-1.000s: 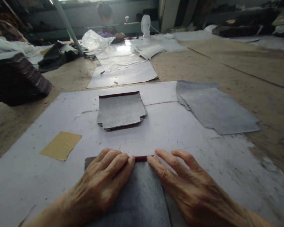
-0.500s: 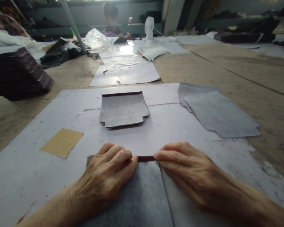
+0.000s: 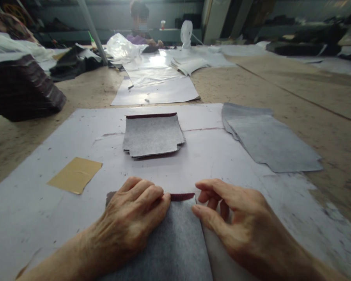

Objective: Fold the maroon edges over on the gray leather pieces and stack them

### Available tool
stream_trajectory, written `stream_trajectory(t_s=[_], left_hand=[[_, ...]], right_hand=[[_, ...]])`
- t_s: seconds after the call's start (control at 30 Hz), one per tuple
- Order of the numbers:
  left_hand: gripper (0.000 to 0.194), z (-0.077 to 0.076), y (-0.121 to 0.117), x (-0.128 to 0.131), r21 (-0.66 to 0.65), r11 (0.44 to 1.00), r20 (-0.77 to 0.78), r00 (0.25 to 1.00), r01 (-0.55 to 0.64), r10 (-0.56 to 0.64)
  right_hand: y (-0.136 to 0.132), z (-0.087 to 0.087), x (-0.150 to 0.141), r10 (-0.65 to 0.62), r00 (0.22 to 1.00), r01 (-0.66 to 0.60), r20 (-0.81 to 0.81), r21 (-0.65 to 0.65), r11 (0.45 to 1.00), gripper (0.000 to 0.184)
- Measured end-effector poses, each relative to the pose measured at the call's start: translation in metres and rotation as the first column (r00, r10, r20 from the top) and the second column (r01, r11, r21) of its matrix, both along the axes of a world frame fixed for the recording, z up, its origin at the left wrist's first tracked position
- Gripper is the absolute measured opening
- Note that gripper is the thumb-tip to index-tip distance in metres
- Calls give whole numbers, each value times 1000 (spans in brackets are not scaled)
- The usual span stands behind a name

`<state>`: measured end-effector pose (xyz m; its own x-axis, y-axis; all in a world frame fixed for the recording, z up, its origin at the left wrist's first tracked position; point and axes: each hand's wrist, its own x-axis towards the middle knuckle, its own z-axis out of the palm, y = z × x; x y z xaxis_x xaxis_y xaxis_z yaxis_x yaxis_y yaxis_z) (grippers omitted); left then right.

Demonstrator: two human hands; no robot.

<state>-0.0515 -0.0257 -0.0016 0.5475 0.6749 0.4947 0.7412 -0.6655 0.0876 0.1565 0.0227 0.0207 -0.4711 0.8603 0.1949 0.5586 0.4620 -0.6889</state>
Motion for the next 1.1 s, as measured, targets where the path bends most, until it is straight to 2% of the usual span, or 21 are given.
stream_trajectory(t_s=[0.07, 0.13, 0.33, 0.5, 0.57, 0.63, 0.7, 0.73, 0.77, 0.83, 0.87, 0.93, 1.03, 1.1], left_hand=[[26, 1, 0, 1, 7, 1000, -2, 1000, 0, 0], [25, 1, 1, 1, 15, 1000, -6, 1000, 6, -6], [26, 0, 0, 1, -1, 1000, 5, 1000, 15, -15], [24, 0, 1, -1, -15, 1000, -4, 1000, 19, -19], [24, 1, 1, 0, -15, 1000, -5, 1000, 13, -13], [24, 1, 2, 0, -7, 1000, -5, 1000, 8, -8], [24, 2, 2, 1, -10, 1000, -11, 1000, 12, -12], [24, 2, 2, 1, -12, 1000, -13, 1000, 17, -17], [24, 2, 2, 1, -15, 1000, -14, 1000, 20, -20], [23, 2, 2, 2, -13, 1000, 0, 1000, 26, -26], [23, 2, 2, 2, -8, 1000, 11, 1000, 25, -25], [22, 2, 1, 3, -4, 1000, 26, 1000, 16, -16], [22, 2, 1, 2, -7, 1000, 35, 999, 12, -12], [24, 2, 2, 0, -26, 1000, 48, 999, 10, -9]], right_hand=[[-4, 0, -6, -27, 999, 29, 18, -156, 987, 15], [-5, -1, -10, -66, 997, 71, 27, -229, 971, 20], [1, -2, -12, -103, 988, 128, 114, -239, 963, 20], [7, -2, -14, -119, 987, 147, 106, -319, 936, 15], [10, -3, -11, -126, 988, 148, 91, -313, 938, 9], [10, -5, -6, -125, 991, 134, 55, -226, 965, 8], [8, -6, 1, -105, 994, 105, 9, -6, 994, 14], [5, -5, 3, -76, 997, 77, -7, 139, 987, 16], [2, -5, 4, -27, 1000, 28, -8, 287, 958, 18], [-4, -4, 2, 108, 993, -118, 51, 508, 853, 23], [-7, -4, -1, 170, 980, -198, 103, 563, 803, 25], [-12, -7, -7, 240, 948, -319, 211, 596, 737, 28], [-15, -14, -14, 222, 924, -374, 312, 609, 700, 33], [-16, -18, -13, 205, 924, -371, 324, 622, 689, 33]])
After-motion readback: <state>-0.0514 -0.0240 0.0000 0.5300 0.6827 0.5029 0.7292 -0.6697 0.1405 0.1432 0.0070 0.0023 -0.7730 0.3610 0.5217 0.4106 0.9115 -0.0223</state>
